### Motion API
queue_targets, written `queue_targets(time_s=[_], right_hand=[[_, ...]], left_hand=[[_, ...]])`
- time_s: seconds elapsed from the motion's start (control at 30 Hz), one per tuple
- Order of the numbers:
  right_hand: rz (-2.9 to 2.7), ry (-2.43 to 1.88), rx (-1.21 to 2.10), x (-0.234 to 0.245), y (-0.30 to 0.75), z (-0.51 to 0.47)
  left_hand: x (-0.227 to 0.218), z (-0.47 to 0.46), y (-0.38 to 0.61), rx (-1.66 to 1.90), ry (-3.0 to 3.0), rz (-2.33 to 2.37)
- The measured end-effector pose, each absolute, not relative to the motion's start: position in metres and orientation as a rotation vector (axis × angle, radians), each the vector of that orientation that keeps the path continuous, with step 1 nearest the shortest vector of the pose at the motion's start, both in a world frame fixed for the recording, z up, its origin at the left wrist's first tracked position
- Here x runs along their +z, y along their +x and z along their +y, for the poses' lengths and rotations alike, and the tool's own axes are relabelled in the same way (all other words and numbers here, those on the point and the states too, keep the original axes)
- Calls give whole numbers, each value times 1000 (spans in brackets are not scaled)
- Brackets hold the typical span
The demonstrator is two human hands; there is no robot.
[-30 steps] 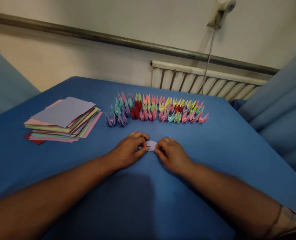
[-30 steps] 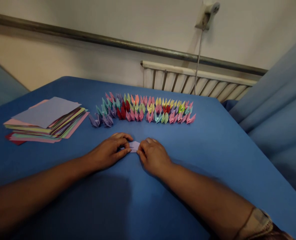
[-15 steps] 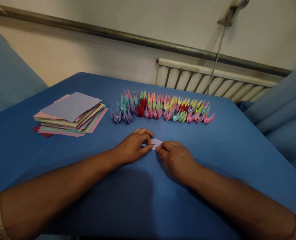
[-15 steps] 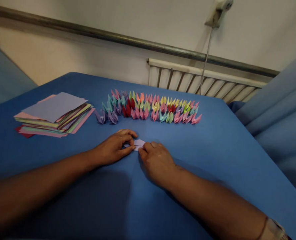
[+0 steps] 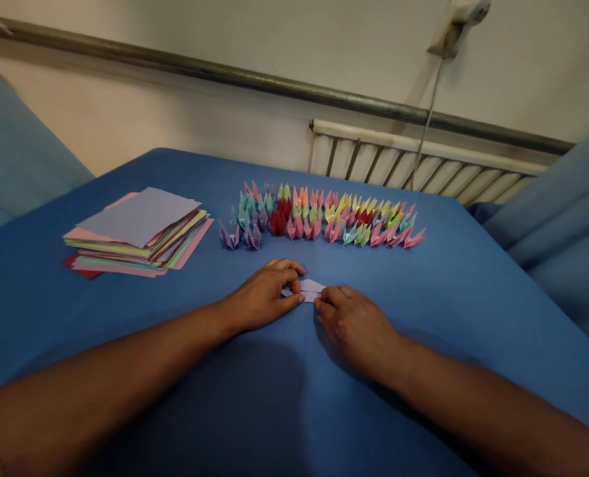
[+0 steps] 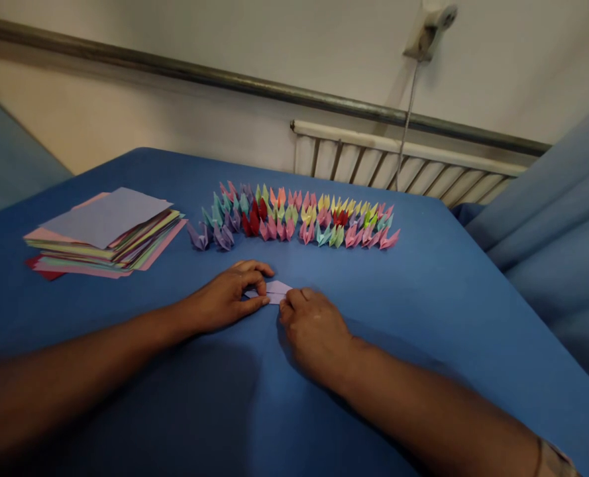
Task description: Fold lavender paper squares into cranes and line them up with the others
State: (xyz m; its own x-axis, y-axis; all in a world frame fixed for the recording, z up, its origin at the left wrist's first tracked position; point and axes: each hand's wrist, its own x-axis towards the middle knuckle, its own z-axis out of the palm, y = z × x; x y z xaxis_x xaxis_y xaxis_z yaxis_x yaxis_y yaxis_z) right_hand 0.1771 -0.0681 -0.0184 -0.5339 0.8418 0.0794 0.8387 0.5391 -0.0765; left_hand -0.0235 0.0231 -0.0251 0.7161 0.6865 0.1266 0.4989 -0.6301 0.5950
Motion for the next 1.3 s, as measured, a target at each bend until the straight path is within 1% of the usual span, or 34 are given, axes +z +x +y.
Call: queue_targets(time_s=[0.3,0.4,0.5,0.63,0.83,1.3], right_hand=[[-2638,-1620,-33,-15,179,-71],[-2619,-1514,-67,-17,177,-71],[-2632,-1425,-11,-19,174,-70],[-2620,-1462,90,-18,171,-70],[-2613,-1420,35,-16,170,-71],[-2600,-1379,208,-14,174,-66]], left_hand=[[-22,22,-21,451,2392,933],[-22,22,-21,461,2401,943],[-22,21,-20,467,2396,940],[-23,23,-19,487,2403,960],[-26,26,-16,465,2510,1013],[-30,33,-12,459,2398,1083]])
